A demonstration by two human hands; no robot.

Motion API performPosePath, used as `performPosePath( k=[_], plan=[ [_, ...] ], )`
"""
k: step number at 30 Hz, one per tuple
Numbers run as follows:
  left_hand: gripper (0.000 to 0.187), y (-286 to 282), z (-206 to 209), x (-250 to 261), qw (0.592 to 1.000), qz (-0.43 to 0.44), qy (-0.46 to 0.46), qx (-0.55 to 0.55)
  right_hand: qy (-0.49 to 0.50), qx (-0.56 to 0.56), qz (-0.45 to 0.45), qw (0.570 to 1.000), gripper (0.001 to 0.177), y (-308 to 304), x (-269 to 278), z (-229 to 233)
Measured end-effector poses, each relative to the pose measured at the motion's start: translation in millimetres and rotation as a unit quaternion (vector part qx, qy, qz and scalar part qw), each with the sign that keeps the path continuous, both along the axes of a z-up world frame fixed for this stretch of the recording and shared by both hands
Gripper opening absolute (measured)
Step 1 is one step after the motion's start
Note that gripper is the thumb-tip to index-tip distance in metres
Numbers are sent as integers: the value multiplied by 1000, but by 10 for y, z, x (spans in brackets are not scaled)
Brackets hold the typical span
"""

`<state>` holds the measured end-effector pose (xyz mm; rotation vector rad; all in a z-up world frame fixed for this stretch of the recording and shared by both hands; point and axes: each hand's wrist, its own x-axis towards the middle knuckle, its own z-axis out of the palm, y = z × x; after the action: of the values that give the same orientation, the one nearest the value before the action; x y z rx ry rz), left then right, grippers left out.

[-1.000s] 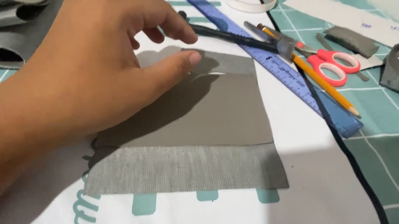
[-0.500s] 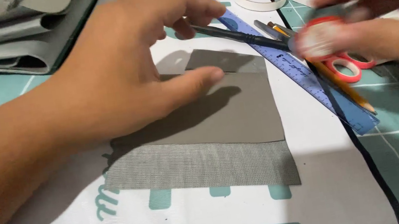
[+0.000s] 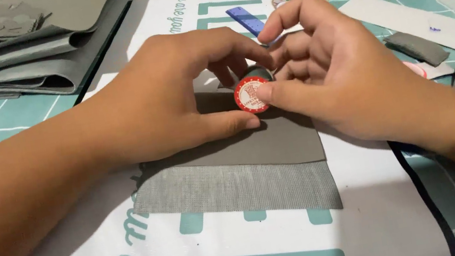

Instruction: Applying double-sided adhesive tape to the edges of leather pieces and cutting it to size for assembly.

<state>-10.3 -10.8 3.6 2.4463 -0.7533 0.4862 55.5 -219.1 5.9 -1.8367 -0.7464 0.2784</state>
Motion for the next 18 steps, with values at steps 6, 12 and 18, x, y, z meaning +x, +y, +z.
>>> performPosePath(
  k=[6, 12, 18],
  plan=[
    [46, 11, -7, 7, 997, -25, -66, 32, -14, -13, 10, 1000, 45, -24, -69, 83],
    [51, -18, -64, 49, 997, -30, -69, 26, -55, 10, 98, 994, 50, -97, 23, 23],
    [47, -7, -5, -11, 995, -76, -67, 15, -59, 4, 151, 987, 56, -165, 84, 11]
  ],
)
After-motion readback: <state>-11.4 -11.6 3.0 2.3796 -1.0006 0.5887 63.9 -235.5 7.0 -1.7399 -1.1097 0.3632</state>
